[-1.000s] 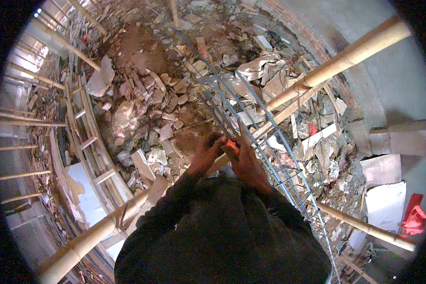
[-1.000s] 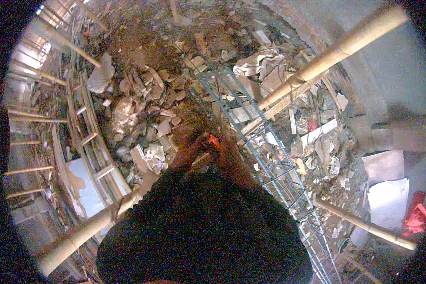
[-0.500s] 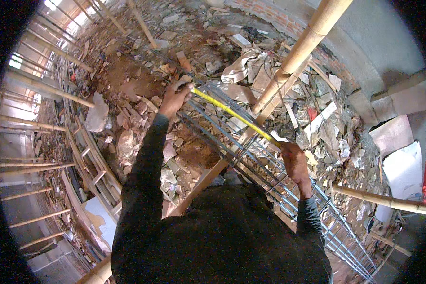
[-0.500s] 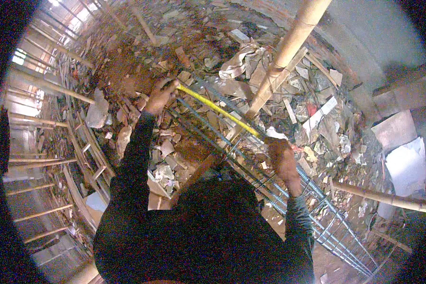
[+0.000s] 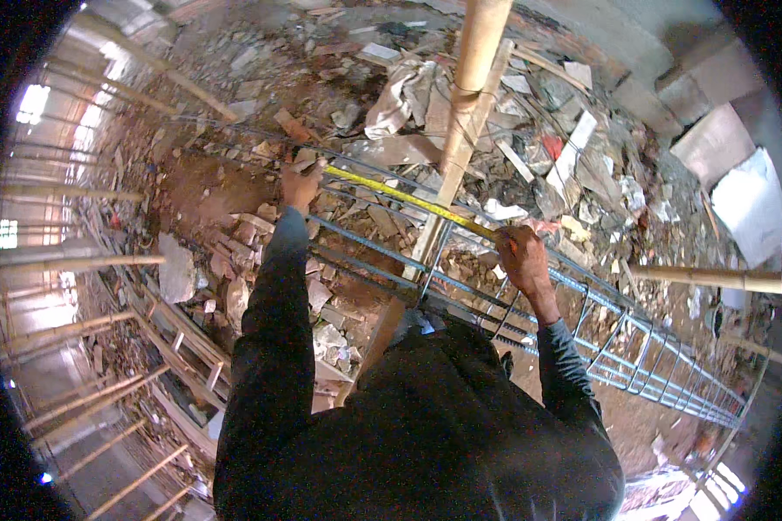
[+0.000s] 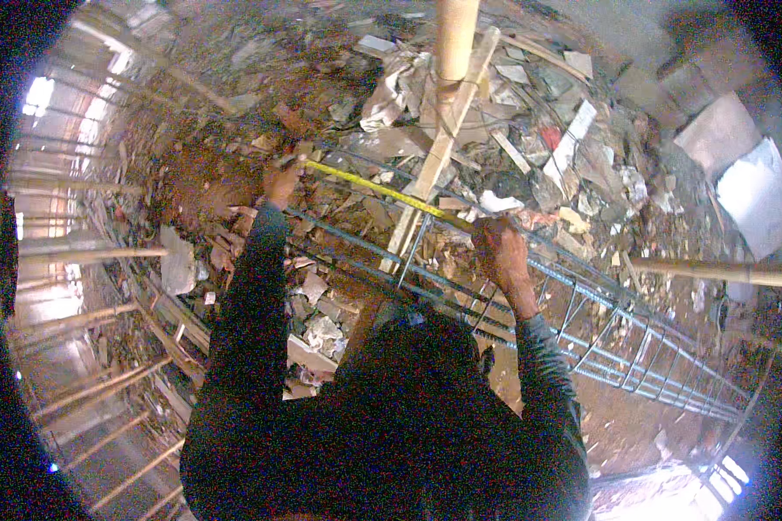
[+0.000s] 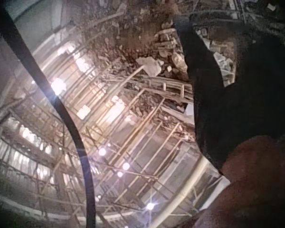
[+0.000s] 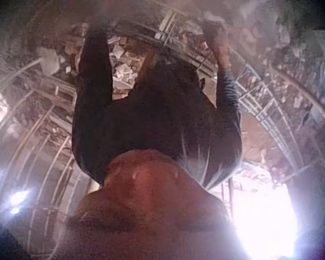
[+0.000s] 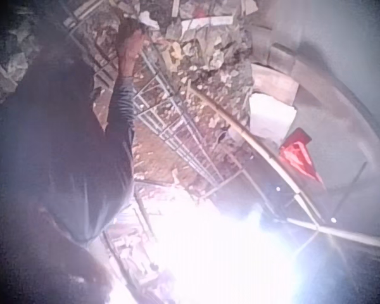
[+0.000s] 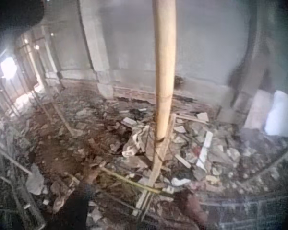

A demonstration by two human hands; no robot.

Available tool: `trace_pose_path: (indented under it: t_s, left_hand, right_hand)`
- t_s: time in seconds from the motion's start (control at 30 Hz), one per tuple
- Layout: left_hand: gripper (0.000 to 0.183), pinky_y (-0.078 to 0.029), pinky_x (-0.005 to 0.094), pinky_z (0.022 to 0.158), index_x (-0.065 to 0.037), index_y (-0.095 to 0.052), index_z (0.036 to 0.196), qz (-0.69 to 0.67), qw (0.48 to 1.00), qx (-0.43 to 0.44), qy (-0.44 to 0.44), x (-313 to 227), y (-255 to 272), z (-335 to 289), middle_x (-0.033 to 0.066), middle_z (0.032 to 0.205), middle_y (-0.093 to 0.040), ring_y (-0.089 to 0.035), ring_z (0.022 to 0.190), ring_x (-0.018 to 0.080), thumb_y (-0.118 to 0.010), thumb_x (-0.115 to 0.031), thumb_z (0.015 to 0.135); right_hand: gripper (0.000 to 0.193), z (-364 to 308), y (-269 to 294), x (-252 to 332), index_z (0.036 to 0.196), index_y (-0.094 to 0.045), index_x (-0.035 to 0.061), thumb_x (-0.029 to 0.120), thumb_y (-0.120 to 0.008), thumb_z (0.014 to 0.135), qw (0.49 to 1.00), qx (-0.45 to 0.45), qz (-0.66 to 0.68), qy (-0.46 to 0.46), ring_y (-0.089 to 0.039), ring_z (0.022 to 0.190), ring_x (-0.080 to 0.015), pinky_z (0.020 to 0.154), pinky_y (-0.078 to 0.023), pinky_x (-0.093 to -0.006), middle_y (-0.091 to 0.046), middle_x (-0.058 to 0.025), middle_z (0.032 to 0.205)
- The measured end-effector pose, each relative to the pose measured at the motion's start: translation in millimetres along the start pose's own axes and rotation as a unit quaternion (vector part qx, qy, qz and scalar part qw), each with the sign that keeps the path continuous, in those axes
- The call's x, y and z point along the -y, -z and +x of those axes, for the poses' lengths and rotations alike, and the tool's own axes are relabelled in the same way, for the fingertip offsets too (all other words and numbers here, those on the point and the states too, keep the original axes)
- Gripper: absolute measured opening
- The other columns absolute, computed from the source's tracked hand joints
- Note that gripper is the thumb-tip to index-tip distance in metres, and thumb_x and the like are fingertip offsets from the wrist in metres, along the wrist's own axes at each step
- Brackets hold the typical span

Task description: The person assembles a rebar cage by hand, tying intersecting steel bars with wire and measuring sections with a tape measure. The person works on a debris-covered floor in a construction area, handling rebar and wire to form a grid structure.

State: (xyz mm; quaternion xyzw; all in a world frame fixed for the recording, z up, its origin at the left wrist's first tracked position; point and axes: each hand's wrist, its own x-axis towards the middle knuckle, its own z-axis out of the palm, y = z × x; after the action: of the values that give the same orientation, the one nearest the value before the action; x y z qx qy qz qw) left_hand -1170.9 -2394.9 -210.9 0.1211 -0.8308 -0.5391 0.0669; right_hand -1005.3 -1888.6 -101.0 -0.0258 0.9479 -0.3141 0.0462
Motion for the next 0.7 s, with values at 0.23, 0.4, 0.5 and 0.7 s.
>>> trace_pose_path:
  t_s: [0.23, 0.4, 0.5, 0.7]
  left_hand:
    - [0.036, -0.054, 0.031, 0.061, 0.004, -0.075, 0.11, -0.016, 0.991, -0.038, 0.127, -44, -5, -18, 0.0109, 0.094, -0.075, -0.07, 0.069, 0.0156, -0.083, -0.025, 0.092]
    - [0.034, -0.055, 0.0353, 0.064, 0.003, -0.075, 0.113, -0.054, 0.992, -0.053, 0.105, -43, -8, -20, 0.0116, 0.095, -0.075, -0.07, 0.075, 0.0192, -0.082, -0.024, 0.093]
    - [0.032, -0.055, 0.0404, 0.07, 0.002, -0.073, 0.114, 0.146, 0.961, -0.19, -0.135, -55, -20, -33, 0.0146, 0.094, -0.074, -0.07, 0.077, 0.028, -0.079, -0.022, 0.094]
    - [0.028, -0.053, 0.0425, 0.078, 0.0, -0.069, 0.104, 0.076, 0.979, -0.101, -0.161, -135, -90, -148, 0.0182, 0.092, -0.071, -0.068, 0.086, 0.0347, -0.077, -0.024, 0.093]
  right_hand:
    - [0.024, 1, -10, 4, 0.109, -0.075, 0.0169, 0.031, -0.074, 0.09, 0.997, -0.031, -0.038, -0.06, -0.069, 0.097, -0.0407, 0.08, -0.057, -0.0516, -0.068, -0.0163, 0.111]
    - [0.021, -1, -11, 10, 0.103, -0.078, 0.0099, 0.026, -0.075, 0.091, 0.995, -0.082, -0.025, -0.051, -0.07, 0.091, -0.037, 0.079, -0.057, -0.0455, -0.071, -0.0154, 0.101]
    - [0.021, -1, -12, 12, 0.103, -0.078, 0.0101, 0.027, -0.074, 0.091, 0.994, -0.081, -0.045, -0.062, -0.071, 0.091, -0.0366, 0.079, -0.057, -0.0455, -0.072, -0.015, 0.1]
    - [0.022, 0, -13, 11, 0.103, -0.078, 0.0112, 0.029, -0.074, 0.091, 0.993, -0.067, -0.042, -0.085, -0.072, 0.093, -0.0367, 0.08, -0.057, -0.0457, -0.072, -0.0147, 0.101]
